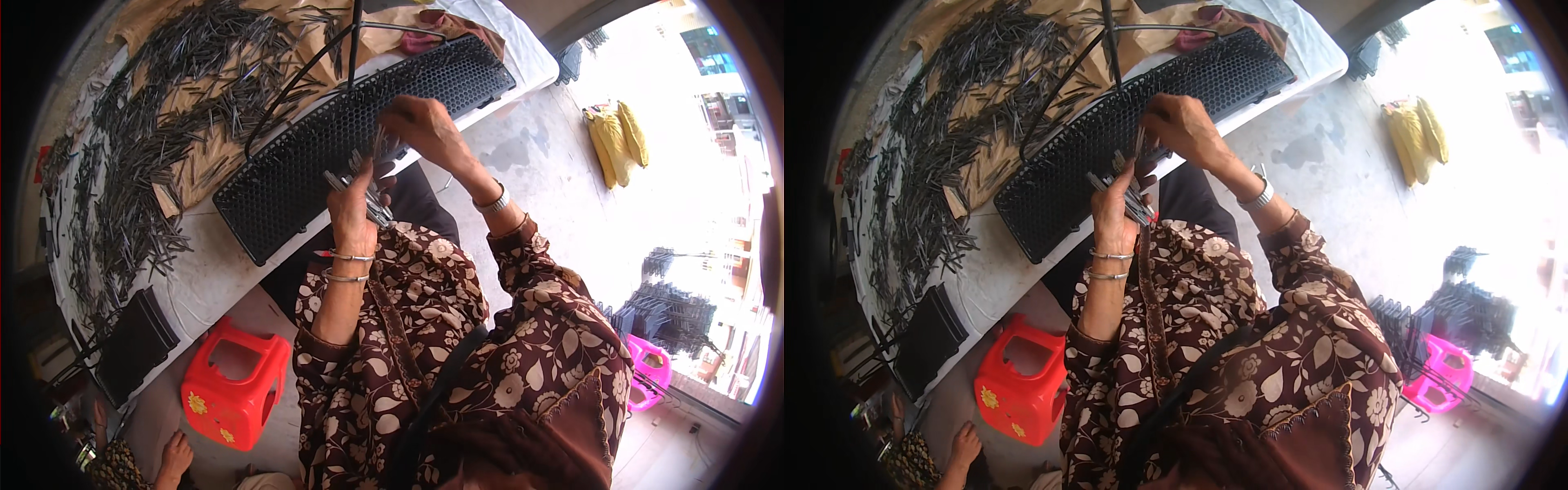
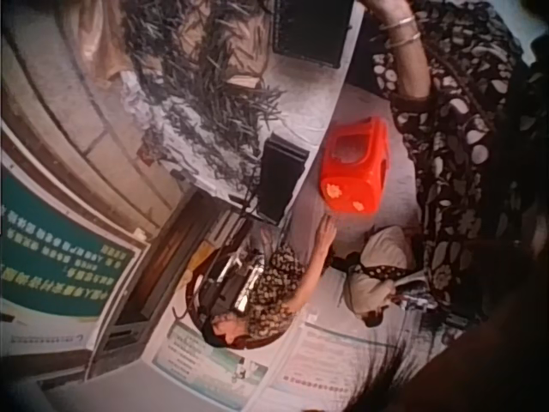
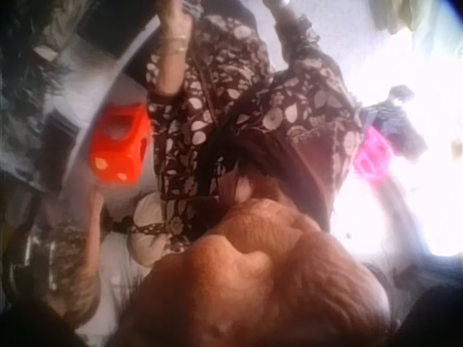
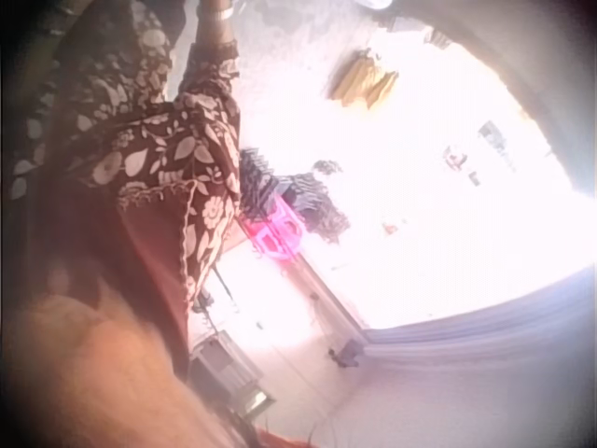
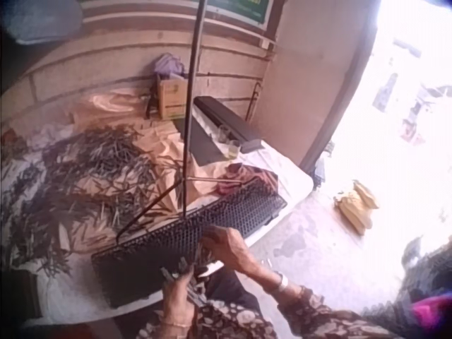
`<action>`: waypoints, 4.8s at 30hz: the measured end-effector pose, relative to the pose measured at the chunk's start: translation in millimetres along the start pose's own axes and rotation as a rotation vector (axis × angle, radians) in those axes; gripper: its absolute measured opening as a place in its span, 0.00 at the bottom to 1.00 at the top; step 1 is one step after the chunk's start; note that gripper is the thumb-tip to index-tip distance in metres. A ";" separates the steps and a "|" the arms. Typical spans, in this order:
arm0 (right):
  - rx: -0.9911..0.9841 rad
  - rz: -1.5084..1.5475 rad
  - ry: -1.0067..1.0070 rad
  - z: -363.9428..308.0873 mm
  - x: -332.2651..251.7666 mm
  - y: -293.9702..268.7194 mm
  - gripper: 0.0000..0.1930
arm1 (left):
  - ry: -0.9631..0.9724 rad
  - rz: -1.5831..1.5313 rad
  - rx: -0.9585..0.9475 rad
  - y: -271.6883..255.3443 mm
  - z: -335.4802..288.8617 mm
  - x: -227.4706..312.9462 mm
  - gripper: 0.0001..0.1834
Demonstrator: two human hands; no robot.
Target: The person sorts and organizes small metal rods on a workbench by hand.
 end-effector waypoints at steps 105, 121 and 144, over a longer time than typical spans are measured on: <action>0.286 -0.421 -0.417 34.2 -1.5 3.6 0.07 | -0.191 -0.204 -0.093 4.0 -7.7 -19.1 0.10; 0.076 -0.611 -0.889 -56.0 -90.8 34.4 0.10 | -0.128 -0.299 -0.179 -8.9 17.1 -2.0 0.08; -0.115 0.354 0.118 -33.1 -4.1 28.2 0.11 | 0.114 0.180 0.015 10.0 -22.4 13.1 0.11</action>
Point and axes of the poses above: each hand's wrist, its own z-axis towards the middle knuckle, its own y-axis out of the palm, x = y × z, the point moved 9 cm from there along z, towards the middle knuckle, and after that the axes turned 10 degrees about -y, right-handed, at the moved point
